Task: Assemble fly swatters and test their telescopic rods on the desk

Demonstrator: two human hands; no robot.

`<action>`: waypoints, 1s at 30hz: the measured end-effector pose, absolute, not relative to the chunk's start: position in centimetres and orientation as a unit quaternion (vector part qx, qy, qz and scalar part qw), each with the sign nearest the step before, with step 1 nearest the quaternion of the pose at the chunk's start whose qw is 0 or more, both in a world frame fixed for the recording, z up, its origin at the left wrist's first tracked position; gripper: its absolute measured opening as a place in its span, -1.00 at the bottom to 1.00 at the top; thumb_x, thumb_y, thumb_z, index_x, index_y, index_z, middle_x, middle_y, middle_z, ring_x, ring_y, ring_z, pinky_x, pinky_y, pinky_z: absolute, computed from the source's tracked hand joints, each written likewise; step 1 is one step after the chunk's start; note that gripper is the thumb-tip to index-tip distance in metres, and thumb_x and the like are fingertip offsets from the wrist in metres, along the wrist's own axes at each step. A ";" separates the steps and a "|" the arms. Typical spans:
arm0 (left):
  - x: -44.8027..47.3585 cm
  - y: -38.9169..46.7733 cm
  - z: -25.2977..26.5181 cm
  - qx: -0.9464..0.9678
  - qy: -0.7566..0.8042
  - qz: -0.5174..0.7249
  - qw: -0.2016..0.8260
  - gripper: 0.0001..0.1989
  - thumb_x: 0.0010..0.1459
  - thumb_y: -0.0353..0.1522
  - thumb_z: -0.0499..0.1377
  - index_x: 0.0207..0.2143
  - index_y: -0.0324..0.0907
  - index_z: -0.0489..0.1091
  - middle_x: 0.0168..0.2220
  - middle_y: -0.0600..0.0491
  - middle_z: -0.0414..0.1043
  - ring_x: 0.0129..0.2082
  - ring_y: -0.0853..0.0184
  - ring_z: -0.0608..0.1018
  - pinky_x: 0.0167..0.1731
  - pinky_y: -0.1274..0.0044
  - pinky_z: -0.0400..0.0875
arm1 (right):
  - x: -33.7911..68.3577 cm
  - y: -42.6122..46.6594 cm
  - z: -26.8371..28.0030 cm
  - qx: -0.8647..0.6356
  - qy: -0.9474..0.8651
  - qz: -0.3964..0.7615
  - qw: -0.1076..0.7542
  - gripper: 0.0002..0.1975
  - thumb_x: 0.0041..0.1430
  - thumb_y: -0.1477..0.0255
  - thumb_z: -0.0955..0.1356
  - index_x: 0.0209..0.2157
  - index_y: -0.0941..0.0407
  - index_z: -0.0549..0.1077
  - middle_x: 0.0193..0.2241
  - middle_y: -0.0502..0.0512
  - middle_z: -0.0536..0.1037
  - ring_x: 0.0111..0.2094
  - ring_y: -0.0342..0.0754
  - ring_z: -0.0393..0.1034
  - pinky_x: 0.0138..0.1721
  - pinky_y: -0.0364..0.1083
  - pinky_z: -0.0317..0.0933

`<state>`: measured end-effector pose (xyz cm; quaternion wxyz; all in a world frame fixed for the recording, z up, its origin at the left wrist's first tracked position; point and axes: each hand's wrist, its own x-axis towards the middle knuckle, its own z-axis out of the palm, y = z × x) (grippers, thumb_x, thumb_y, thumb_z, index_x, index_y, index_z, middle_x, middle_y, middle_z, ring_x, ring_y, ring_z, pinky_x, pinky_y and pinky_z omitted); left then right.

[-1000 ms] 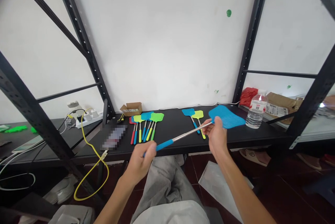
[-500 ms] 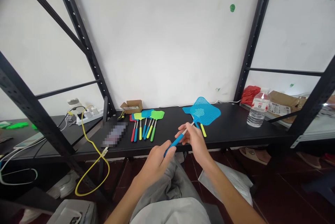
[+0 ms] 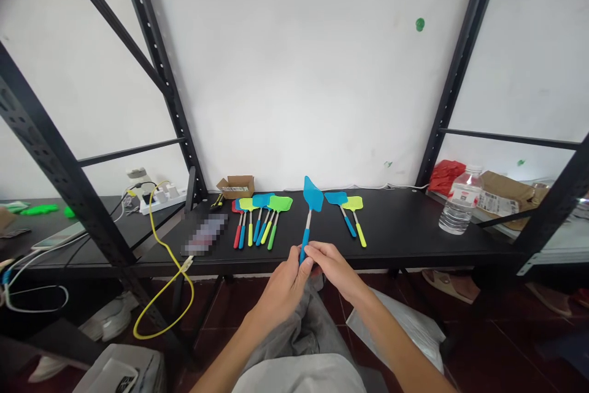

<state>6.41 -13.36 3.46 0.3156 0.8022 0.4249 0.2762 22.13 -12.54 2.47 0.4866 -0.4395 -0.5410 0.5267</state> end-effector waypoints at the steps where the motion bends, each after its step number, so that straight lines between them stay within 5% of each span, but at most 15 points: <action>1: 6.4 -13.3 3.3 0.808 0.424 0.271 0.306 -0.43 0.31 0.01 -0.30 0.03 -0.20 0.17 -0.40 0.02 0.42 -0.42 0.25 0.46 -0.45 0.51 0.19 | 22.2 -12.3 2.4 -0.434 -0.543 0.532 0.483 -0.55 0.11 0.08 0.36 -0.15 0.14 0.54 -0.38 0.09 0.51 -0.29 0.00 0.40 -0.29 -0.06 0.30; 10: 5.9 -12.6 1.7 0.880 0.391 0.199 0.181 -0.65 0.31 -0.14 -0.11 -0.05 -0.09 0.32 -0.39 0.05 0.47 -0.32 0.19 0.50 -0.34 0.45 0.28 | 26.4 -8.9 -0.1 -0.550 -0.511 0.421 0.509 -0.62 0.07 0.13 0.36 -0.27 0.18 0.46 -0.49 0.05 0.49 -0.55 -0.13 0.35 -0.61 -0.19 0.14; 16: 4.7 -10.0 0.0 0.870 0.433 0.236 0.024 -0.68 0.26 -0.23 0.00 -0.05 -0.13 0.40 -0.05 -0.10 0.42 0.02 0.09 0.40 -0.01 0.29 0.26 | 29.9 -7.7 -1.3 -0.639 -0.536 0.316 0.451 -0.65 0.10 0.16 0.29 -0.19 0.13 0.34 -0.38 0.11 0.57 -0.65 -0.11 0.36 -0.69 -0.16 0.09; 20: 3.3 -7.9 -1.4 0.844 0.478 0.240 -0.036 -0.60 0.24 -0.22 0.03 0.07 -0.18 0.34 0.25 -0.18 0.13 0.29 -0.03 0.10 0.19 0.15 0.02 | 31.3 -6.9 -2.3 -0.675 -0.565 0.233 0.413 -0.61 0.14 0.17 0.26 -0.10 0.14 0.33 -0.45 0.06 0.58 -0.68 -0.10 0.32 -0.56 -0.10 0.19; 30: 2.5 -6.7 -2.5 0.844 0.485 0.218 -0.069 -0.62 0.25 -0.22 0.03 0.02 -0.23 0.37 0.21 -0.26 0.20 0.24 0.06 0.23 0.25 0.15 -0.09 | 30.6 -4.8 -2.5 -0.788 -0.550 0.053 0.272 -0.63 0.21 0.24 0.20 -0.04 0.08 0.41 -0.29 0.16 0.59 -0.15 0.16 0.46 -0.22 0.00 0.21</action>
